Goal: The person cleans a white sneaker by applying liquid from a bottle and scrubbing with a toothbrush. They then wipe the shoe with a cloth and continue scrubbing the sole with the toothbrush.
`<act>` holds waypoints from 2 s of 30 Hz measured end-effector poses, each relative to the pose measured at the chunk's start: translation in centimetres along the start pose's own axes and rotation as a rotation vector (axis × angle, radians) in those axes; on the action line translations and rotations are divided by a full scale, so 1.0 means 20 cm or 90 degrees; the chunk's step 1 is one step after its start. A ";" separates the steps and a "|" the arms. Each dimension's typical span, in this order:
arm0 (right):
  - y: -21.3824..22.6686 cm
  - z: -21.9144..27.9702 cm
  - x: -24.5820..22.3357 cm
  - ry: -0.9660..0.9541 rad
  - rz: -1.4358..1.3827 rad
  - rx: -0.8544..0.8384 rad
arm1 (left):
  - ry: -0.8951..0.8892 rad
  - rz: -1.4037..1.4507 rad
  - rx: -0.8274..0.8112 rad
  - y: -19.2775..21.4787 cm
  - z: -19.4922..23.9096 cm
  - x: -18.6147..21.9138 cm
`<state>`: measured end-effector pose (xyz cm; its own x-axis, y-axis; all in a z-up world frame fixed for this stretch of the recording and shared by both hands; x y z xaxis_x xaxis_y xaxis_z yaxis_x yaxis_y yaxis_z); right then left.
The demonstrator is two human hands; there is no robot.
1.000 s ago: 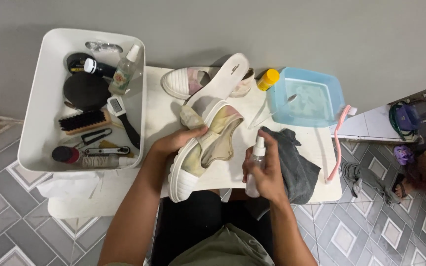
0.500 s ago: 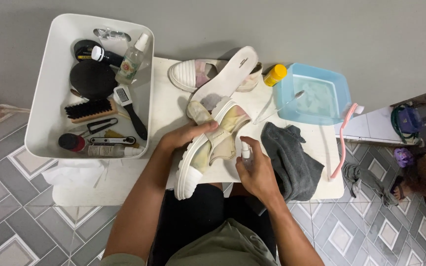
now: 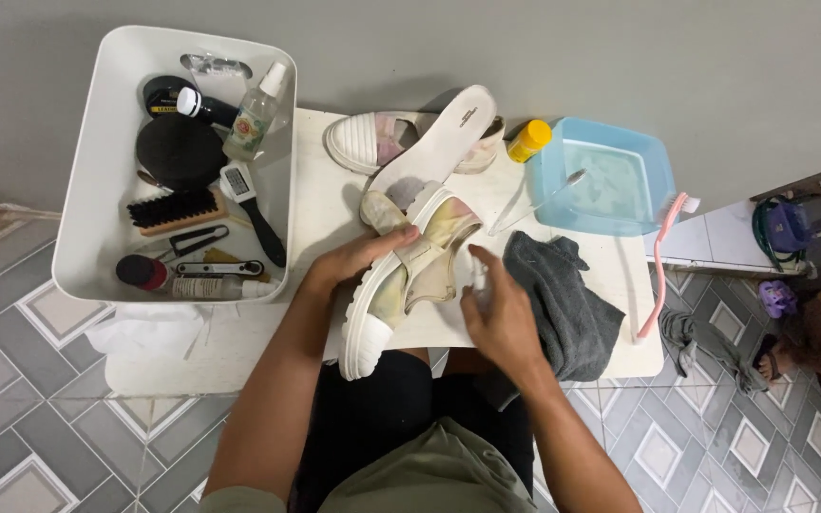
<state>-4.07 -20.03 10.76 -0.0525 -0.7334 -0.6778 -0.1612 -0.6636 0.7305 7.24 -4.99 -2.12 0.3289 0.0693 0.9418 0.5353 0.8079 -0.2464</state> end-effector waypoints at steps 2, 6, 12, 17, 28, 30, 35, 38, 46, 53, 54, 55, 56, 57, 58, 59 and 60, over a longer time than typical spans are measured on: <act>0.03 -0.04 0.07 -0.005 0.004 0.032 | 0.003 0.000 0.008 -0.02 0.03 0.03; 0.04 -0.01 0.00 -0.013 -0.007 0.032 | 0.008 -0.008 0.009 -0.02 0.03 0.05; -0.10 0.10 0.01 0.015 0.050 -0.067 | 0.016 0.003 0.020 -0.06 0.09 0.15; 0.00 0.01 0.01 -0.005 -0.008 -0.007 | 0.026 0.010 0.014 -0.03 0.03 0.04; 0.08 -0.11 0.07 0.052 0.033 0.117 | 0.108 0.135 -0.032 0.04 -0.13 -0.24; 0.07 -0.12 0.06 0.061 0.030 0.117 | 0.146 0.218 -0.020 -0.03 -0.05 -0.13; 0.04 -0.10 0.08 0.051 0.016 0.099 | 0.194 0.263 -0.020 -0.03 -0.06 -0.12; 0.03 -0.06 0.05 0.036 -0.001 0.076 | 0.201 0.265 -0.019 0.07 -0.20 -0.32; -0.05 0.13 0.04 0.034 0.020 -0.031 | 0.194 0.224 -0.016 0.04 -0.11 -0.23; -0.15 0.19 0.00 0.026 -0.020 -0.038 | 0.115 0.094 0.005 -0.08 0.11 0.16; -0.17 0.21 -0.03 0.025 -0.037 -0.044 | 0.105 0.083 0.000 -0.17 0.23 0.34; -0.17 0.21 -0.05 0.021 -0.038 -0.049 | 0.111 0.086 0.002 -0.15 0.20 0.28; -0.17 0.22 -0.07 0.028 -0.033 -0.047 | 0.091 0.063 0.014 -0.12 0.18 0.23; -0.16 0.21 -0.10 0.038 -0.028 -0.040 | 0.067 0.036 0.025 -0.08 0.13 0.21; -0.17 0.21 -0.06 0.039 -0.029 -0.040 | 0.067 0.035 0.026 -0.10 0.16 0.23; -0.17 0.21 0.00 0.020 -0.024 -0.016 | 0.071 0.050 0.026 -0.11 0.18 0.26; -0.16 0.21 0.06 0.002 -0.019 0.009 | 0.075 0.066 0.027 -0.13 0.20 0.28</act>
<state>-7.73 -18.22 7.25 -0.0442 -0.7137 -0.6991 -0.1768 -0.6831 0.7086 4.56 -4.32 4.81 0.4710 0.0863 0.8779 0.4612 0.8243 -0.3285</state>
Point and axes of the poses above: each hand's wrist, its own z-axis away from the middle knuckle, its own y-axis out of the back of the hand, x = y × z, the point moved 8 cm from there along -z, towards the middle knuckle, and after that the axes turned 8 degrees about x, right-handed, at the moved point
